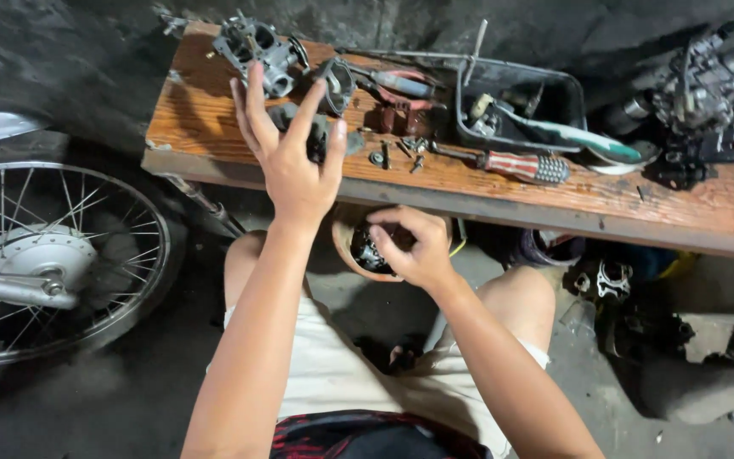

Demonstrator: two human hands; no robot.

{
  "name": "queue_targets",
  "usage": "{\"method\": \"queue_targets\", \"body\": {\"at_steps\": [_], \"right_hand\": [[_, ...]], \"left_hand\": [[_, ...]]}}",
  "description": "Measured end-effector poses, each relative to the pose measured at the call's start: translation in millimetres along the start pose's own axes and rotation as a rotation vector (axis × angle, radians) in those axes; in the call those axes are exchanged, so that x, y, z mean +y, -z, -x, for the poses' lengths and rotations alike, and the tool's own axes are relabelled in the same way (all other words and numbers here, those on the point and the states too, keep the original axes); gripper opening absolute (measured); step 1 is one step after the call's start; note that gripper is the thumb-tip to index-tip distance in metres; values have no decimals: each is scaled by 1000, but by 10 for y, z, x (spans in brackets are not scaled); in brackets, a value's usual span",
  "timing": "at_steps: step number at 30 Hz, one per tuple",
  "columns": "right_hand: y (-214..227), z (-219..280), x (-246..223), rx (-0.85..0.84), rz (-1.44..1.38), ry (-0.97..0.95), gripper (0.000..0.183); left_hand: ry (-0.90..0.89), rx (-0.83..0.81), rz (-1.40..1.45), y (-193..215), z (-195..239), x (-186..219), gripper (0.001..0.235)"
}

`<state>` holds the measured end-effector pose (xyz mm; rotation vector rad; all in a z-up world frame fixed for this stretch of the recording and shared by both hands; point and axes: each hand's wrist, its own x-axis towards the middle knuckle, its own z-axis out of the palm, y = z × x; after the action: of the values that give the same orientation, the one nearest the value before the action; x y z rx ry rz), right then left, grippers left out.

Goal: A person is cleaning and organizing various small motorcycle carburetor components on a workbench and then into a bowl on the floor.

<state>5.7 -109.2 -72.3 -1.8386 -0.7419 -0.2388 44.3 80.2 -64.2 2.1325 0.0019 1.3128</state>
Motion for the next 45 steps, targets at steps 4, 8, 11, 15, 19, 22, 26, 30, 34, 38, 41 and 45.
{"method": "queue_targets", "body": {"at_steps": [4,8,11,15,19,22,26,30,34,38,41,45], "right_hand": [[84,164,104,77,-130,-133,19],[226,178,135,207,-419,-237,20],[293,224,123,241,-540,-272,17],[291,323,225,250,-502,-223,11],[160,514,781,322,-202,-21,31],[31,828,1200,402,-20,-166,28],[-91,1413,2052,164,344,-458,18],[-262,1814,2475,-344,478,-716,51],[-220,1765,2231,-500,473,-738,65],[-278,1908,2479,-646,717,-733,61],[-281,1996,2485,-639,756,-631,59],[-347,2244,2729,-487,768,-635,44]], "left_hand": [[-27,-16,77,101,49,75,36],[-35,-86,86,133,139,118,35],[-69,-75,37,120,271,73,34],[-106,36,48,241,336,265,32],[-341,77,-24,44,934,47,14],[-264,-62,100,-135,1484,-43,19],[121,-437,79,-349,2147,-260,14],[600,-1180,74,-770,3016,-852,71],[692,-1503,-45,-874,3347,-1056,86],[468,-1438,-108,-858,3642,-1193,59],[315,-1449,-208,-754,3536,-1091,40],[262,-1547,-284,-752,3589,-1040,41]]}}
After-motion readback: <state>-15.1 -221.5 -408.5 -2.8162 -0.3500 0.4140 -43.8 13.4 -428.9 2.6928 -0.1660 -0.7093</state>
